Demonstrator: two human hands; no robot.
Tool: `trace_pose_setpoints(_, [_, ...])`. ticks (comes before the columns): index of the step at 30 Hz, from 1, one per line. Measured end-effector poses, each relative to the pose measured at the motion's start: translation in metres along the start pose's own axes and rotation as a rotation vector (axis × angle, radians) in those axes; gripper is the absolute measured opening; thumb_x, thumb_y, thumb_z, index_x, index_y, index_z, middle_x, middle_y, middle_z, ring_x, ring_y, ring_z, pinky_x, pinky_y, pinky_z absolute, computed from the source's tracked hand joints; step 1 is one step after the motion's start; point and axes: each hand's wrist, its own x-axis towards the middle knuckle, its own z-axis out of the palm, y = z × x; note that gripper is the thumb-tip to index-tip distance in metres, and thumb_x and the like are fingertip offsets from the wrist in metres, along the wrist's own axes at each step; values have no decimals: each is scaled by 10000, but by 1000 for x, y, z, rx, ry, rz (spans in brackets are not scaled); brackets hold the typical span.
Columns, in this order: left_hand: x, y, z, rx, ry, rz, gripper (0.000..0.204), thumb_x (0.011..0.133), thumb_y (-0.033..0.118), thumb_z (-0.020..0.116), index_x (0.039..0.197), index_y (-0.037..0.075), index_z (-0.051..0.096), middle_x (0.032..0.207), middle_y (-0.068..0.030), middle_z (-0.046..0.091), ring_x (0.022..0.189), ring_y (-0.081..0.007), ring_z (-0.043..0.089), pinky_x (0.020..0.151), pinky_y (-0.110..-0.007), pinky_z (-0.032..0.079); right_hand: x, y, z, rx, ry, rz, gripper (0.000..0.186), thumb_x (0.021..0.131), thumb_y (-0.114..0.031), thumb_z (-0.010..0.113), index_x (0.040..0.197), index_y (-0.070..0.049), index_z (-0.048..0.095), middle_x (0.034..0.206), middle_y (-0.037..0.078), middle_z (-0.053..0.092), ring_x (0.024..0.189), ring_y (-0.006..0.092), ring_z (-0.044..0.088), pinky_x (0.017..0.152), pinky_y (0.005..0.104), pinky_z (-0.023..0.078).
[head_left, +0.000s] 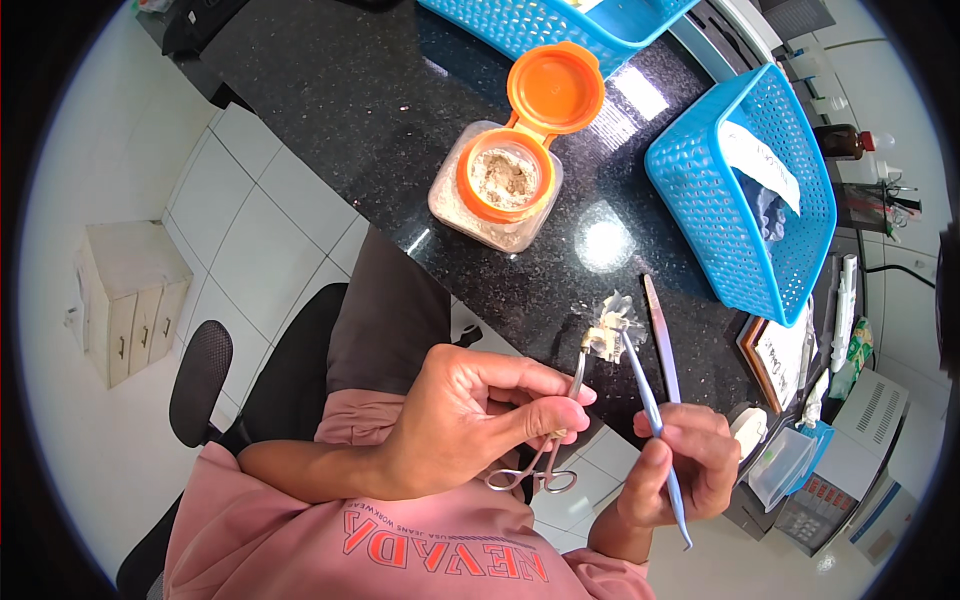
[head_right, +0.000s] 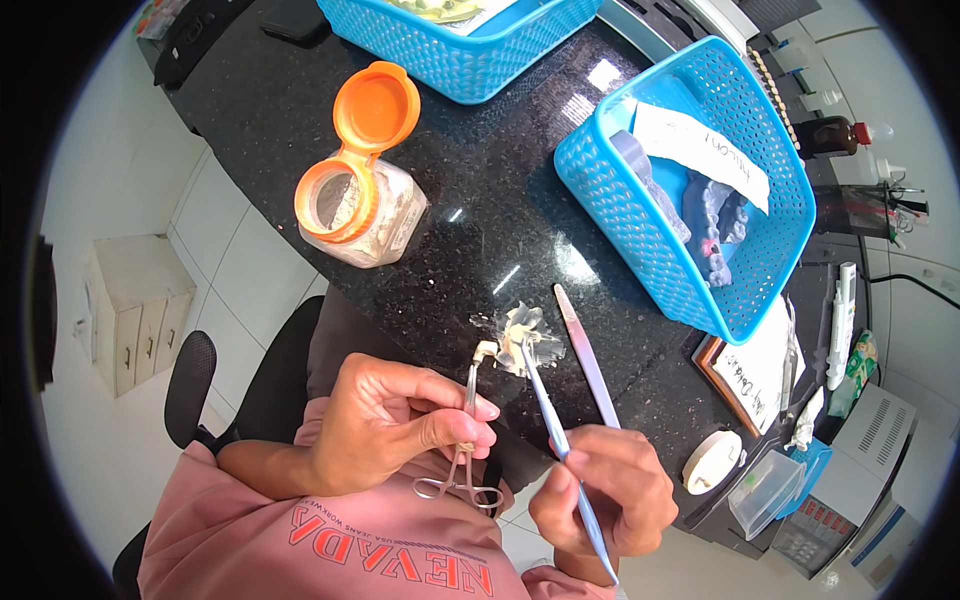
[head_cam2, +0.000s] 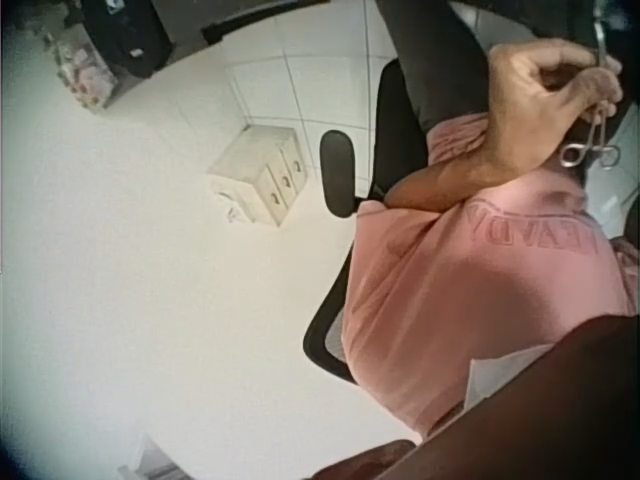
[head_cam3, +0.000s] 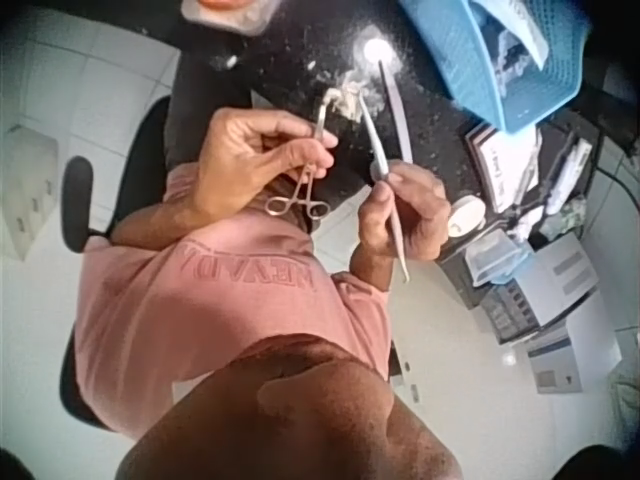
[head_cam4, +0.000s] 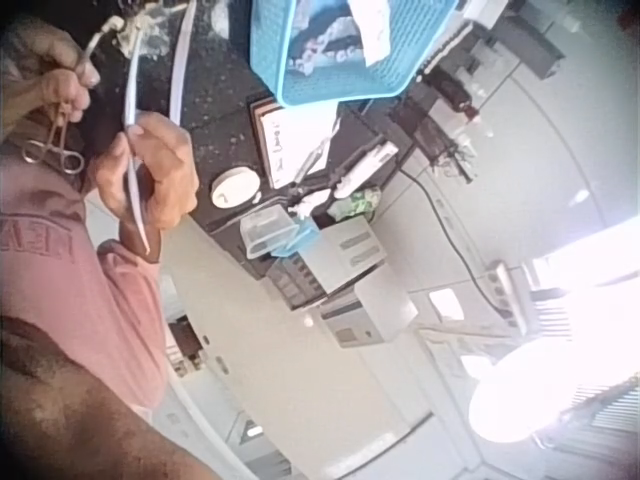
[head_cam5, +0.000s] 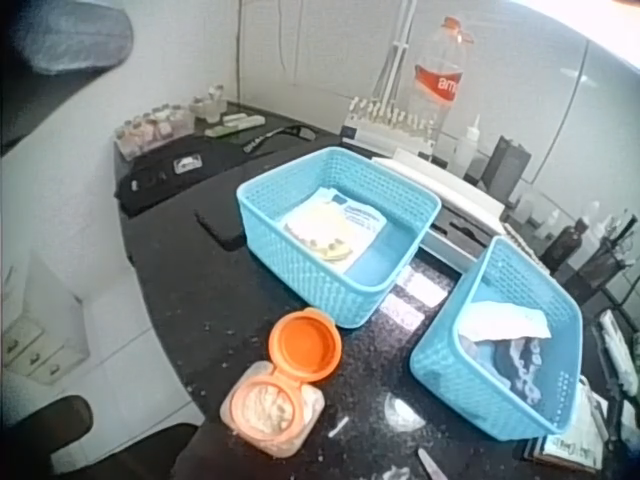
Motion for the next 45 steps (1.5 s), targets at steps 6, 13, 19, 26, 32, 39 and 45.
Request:
trace_pose_setpoints(6, [0, 0, 0, 1, -1, -17, 169, 853, 32, 640, 940, -113, 639, 823, -190, 677, 757, -193, 679, 665, -265, 570, -2, -3, -2, 141, -1, 5, 175, 767, -81, 690, 839, -18, 544, 728, 124, 624, 601, 203, 638, 522, 272, 500])
trace_pose_setpoints(13, [0, 0, 0, 8, 5, -9, 152, 849, 20, 641, 922, -113, 642, 828, -191, 673, 772, -200, 681, 672, -269, 575, 0, -1, 1, 136, -30, -4, 186, 766, -80, 694, 836, -18, 533, 708, 134, 627, 571, 192, 634, 502, 266, 494])
trace_pose_setpoints(19, [0, 1, 1, 14, 8, -20, 147, 847, 17, 643, 916, -113, 644, 824, -190, 675, 768, -196, 681, 670, -264, 571, 0, -1, -1, 128, -36, 0, 183, 763, -80, 690, 830, -16, 532, 706, 140, 628, 569, 191, 634, 510, 262, 493])
trace_pose_setpoints(26, [1, -1, 0, 27, 2, 8, 149, 843, 18, 649, 909, -115, 644, 814, -191, 676, 756, -188, 678, 669, -260, 568, -2, 0, -3, 143, -35, 16, 185, 764, -83, 690, 836, -20, 532, 711, 139, 630, 574, 191, 637, 510, 263, 490])
trace_pose_setpoints(32, [0, 0, 1, 30, 12, 8, 142, 840, 7, 649, 910, -116, 644, 817, -195, 675, 752, -183, 677, 670, -256, 566, -1, -1, -2, 154, -31, 20, 186, 755, -82, 696, 825, -21, 535, 704, 133, 628, 578, 192, 637, 514, 269, 493])
trace_pose_setpoints(39, [0, 0, 1, 23, 18, 1, 144, 839, 9, 651, 910, -117, 644, 818, -196, 675, 749, -181, 676, 663, -254, 565, -1, -1, -3, 150, -36, 16, 184, 755, -77, 695, 830, -20, 538, 702, 128, 628, 587, 192, 638, 512, 264, 491])
trace_pose_setpoints(45, [0, 0, 1, 19, 20, 5, 147, 837, 10, 654, 911, -117, 644, 814, -192, 676, 747, -181, 677, 662, -254, 565, 0, 0, -3, 150, -42, 8, 186, 753, -75, 697, 834, -21, 539, 711, 132, 630, 588, 196, 640, 511, 261, 489])
